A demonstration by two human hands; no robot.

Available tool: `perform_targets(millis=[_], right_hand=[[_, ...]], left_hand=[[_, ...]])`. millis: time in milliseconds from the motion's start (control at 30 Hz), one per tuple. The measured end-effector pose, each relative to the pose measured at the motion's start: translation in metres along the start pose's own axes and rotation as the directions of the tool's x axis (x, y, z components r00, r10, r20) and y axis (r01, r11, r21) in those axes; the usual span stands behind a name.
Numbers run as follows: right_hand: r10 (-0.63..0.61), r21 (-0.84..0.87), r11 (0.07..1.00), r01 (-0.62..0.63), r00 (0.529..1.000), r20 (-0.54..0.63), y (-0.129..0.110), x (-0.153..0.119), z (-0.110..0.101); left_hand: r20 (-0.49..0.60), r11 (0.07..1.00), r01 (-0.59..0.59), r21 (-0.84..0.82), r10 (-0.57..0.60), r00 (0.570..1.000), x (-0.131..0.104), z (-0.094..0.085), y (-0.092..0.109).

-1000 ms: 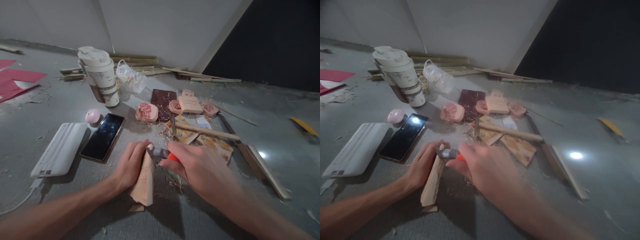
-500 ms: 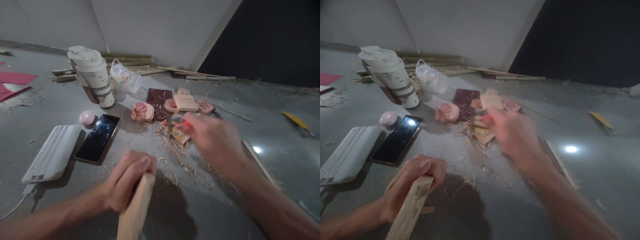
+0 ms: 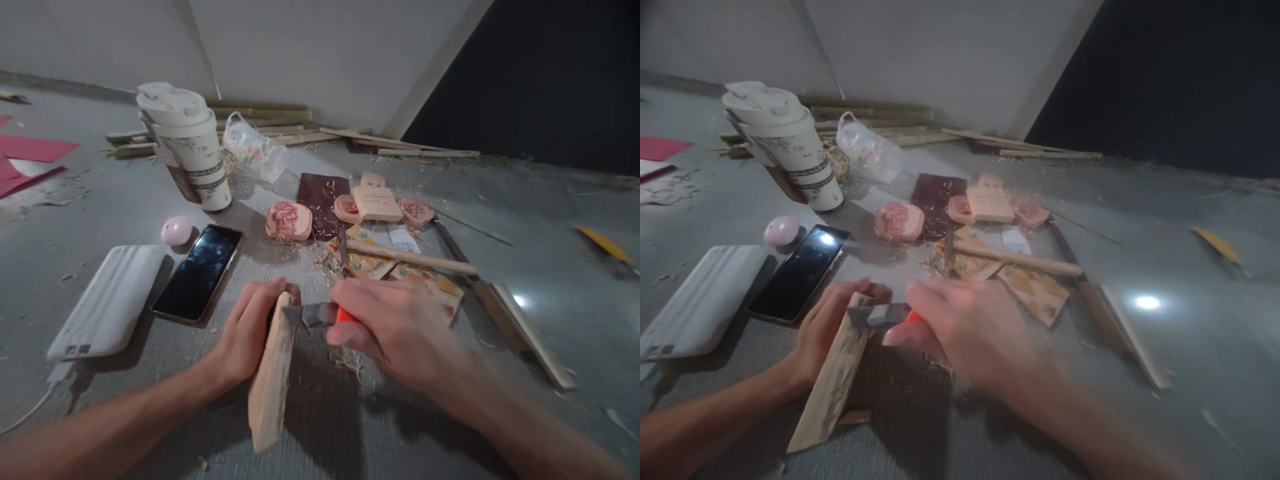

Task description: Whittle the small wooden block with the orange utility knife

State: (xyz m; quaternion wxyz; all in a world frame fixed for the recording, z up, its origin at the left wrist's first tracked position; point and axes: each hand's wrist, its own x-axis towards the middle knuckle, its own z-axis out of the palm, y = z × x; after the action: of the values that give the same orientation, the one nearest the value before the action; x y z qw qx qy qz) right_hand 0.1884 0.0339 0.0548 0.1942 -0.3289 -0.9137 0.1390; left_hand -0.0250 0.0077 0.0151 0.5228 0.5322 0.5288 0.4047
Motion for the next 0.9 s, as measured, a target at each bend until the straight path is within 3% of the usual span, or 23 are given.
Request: perform_targets(millis=[100,400,533,767,900], right_hand=[[-0.005,0.037,0.999,0.005,1.000,0.002,-0.002,-0.001,0.003],[-0.014,0.045,0.999,0.015,1.000,-0.009,-0.006,-0.002,0.005],[0.011,0.054,0.998,-0.013,0.999,0.033,-0.006,-0.002,0.005],[-0.084,-0.019,0.996,0.082,0.994,-0.064,-0.008,0.000,0.006],[-0.131,-0.111,0.987,0.118,0.984,-0.120,-0.006,0.000,0.009]], left_hand=[[0.024,0.999,-0.003,-0.038,0.003,1.000,0.000,0.000,0.000],[-0.055,1.000,0.021,0.005,-0.021,0.998,-0.002,0.000,-0.003],[-0.110,0.997,-0.026,0.074,0.034,0.993,-0.007,-0.003,-0.008],[0.052,0.999,-0.031,-0.023,0.032,0.998,-0.012,0.001,-0.010],[0.069,1.000,-0.006,-0.021,0.007,0.998,-0.011,0.002,-0.007]])
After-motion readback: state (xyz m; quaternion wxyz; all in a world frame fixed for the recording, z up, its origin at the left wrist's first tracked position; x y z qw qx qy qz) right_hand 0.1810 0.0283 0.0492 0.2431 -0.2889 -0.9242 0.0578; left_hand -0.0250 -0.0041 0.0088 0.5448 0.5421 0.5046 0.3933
